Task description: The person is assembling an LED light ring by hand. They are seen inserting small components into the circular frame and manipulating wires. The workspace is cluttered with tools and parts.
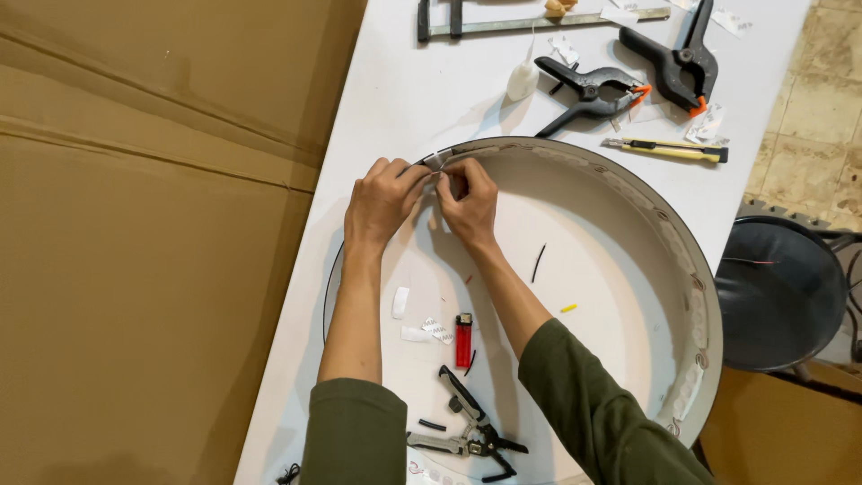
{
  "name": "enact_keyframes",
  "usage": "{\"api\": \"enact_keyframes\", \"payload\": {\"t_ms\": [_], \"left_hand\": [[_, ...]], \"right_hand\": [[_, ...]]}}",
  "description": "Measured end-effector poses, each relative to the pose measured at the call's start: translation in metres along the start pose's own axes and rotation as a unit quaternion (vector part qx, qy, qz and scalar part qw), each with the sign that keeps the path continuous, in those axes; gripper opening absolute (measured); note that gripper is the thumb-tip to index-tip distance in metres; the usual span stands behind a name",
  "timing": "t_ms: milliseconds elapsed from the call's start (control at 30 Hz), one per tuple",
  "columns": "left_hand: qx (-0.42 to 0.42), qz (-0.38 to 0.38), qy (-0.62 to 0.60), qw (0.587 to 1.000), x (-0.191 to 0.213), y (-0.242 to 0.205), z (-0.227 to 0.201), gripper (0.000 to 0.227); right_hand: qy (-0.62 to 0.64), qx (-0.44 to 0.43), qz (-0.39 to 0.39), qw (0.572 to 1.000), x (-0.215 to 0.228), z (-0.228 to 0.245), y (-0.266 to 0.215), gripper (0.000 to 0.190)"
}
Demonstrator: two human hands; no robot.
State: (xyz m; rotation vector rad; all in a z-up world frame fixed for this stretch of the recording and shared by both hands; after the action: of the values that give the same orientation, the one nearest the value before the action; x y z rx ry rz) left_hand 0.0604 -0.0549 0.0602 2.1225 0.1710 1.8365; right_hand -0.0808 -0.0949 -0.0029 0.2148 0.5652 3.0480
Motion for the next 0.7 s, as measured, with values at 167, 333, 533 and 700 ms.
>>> {"api": "enact_keyframes", "payload": {"t_ms": [167, 333, 533, 700], "left_hand": [[0.017, 0.001, -0.007, 1.000, -0.003, 0.009, 0.009, 0.007], [0.006, 0.008, -0.014, 1.000, -0.010, 0.008, 0.009, 0.006], [0.007, 0.009, 0.000, 1.000, -0.010, 0.005, 0.008, 0.005], [0.010, 0.009, -0.009, 1.000, -0.009, 0.006, 0.008, 0.005]], "right_hand": [[0.001, 0.004, 0.022, 1.000, -0.008, -0.007, 0.009, 0.009], [0.009, -0.052, 0.000, 0.999, 0.000, -0.017, 0.005, 0.004], [-0.019, -0.217, 0.004, 0.976, -0.005, -0.008, 0.017, 0.018], [-0.038, -0.254, 0.019, 0.966, -0.012, -0.024, 0.011, 0.011]]}}
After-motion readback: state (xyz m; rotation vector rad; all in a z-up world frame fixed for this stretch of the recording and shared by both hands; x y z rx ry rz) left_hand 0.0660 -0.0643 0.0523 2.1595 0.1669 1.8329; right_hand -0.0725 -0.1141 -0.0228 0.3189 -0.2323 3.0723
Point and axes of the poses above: each hand's wrist, its own y-axis towards the middle knuckle, its own x-axis out of the back of the hand, z = x × y, the point moved 7 cm from there along y, towards the middle knuckle
